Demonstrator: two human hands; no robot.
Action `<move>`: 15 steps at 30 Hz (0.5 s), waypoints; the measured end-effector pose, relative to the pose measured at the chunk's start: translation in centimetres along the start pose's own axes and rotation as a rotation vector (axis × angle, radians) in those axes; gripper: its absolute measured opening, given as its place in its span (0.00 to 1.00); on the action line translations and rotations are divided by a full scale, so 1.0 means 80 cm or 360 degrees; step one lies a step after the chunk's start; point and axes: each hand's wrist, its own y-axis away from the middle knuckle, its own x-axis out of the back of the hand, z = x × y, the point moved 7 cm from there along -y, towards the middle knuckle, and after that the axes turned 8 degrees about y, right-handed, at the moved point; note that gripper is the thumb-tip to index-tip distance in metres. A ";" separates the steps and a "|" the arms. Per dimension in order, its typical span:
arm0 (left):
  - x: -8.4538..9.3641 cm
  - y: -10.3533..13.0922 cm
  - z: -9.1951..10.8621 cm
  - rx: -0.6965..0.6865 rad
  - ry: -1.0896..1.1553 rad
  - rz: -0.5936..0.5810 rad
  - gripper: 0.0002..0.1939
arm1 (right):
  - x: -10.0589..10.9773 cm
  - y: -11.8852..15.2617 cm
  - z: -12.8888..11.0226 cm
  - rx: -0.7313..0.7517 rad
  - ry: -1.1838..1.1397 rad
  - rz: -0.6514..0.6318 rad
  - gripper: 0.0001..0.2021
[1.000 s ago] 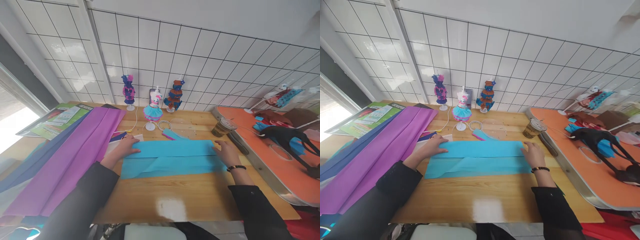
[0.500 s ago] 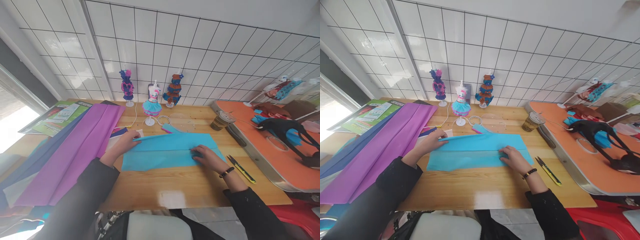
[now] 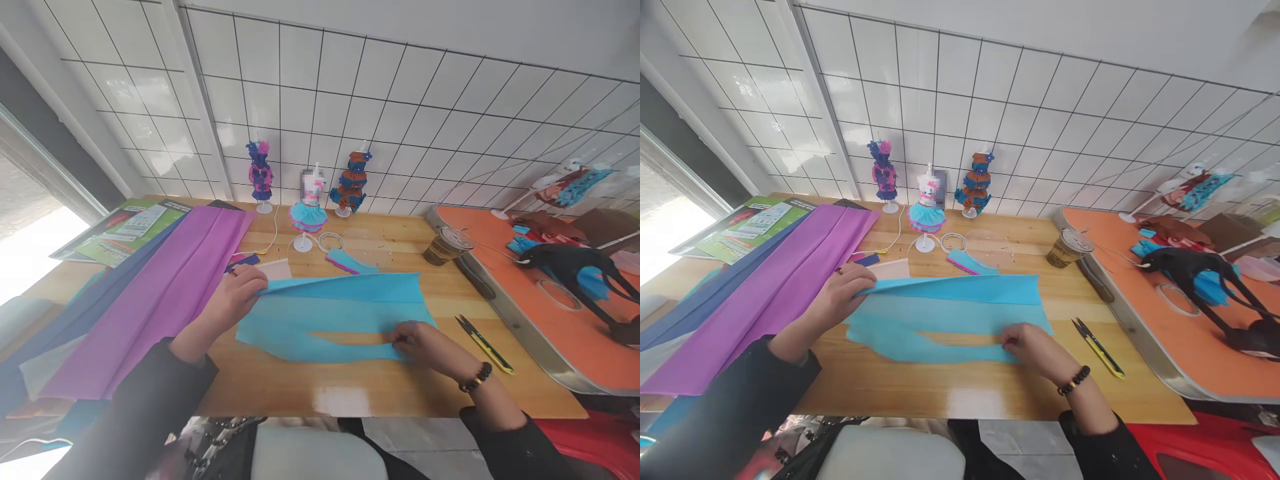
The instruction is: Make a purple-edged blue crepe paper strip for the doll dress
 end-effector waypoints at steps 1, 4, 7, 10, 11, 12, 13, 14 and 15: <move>0.005 0.009 0.004 -0.0036 -0.0007 0.0044 0.10 | -0.002 0.004 0.002 -0.0049 -0.0057 -0.0058 0.10; 0.006 0.038 0.016 -0.0123 0.0021 -0.0033 0.10 | 0.006 0.013 0.006 -0.0106 -0.0191 -0.0076 0.12; 0.004 0.065 0.024 -0.0127 0.0095 -0.0155 0.10 | 0.036 0.014 0.011 -0.0163 -0.0223 0.0155 0.15; -0.001 0.088 0.032 -0.0151 0.0200 -0.0274 0.12 | 0.077 0.011 0.011 -0.0162 -0.0120 0.0643 0.15; -0.002 0.094 0.036 -0.0171 0.0223 -0.0295 0.12 | 0.089 0.010 0.006 -0.0116 -0.0053 0.0801 0.15; -0.004 0.099 0.041 -0.0190 0.0235 -0.0309 0.12 | 0.098 0.008 0.000 -0.0050 0.0026 0.0921 0.15; -0.006 0.103 0.046 -0.0210 0.0237 -0.0327 0.11 | 0.104 0.006 -0.008 0.0023 0.0110 0.0998 0.14; -0.008 0.106 0.051 -0.0225 0.0229 -0.0345 0.10 | 0.107 0.003 -0.015 0.0094 0.0189 0.1039 0.15; -0.010 0.108 0.056 -0.0235 0.0212 -0.0364 0.10 | 0.107 -0.001 -0.021 0.0157 0.0260 0.1044 0.16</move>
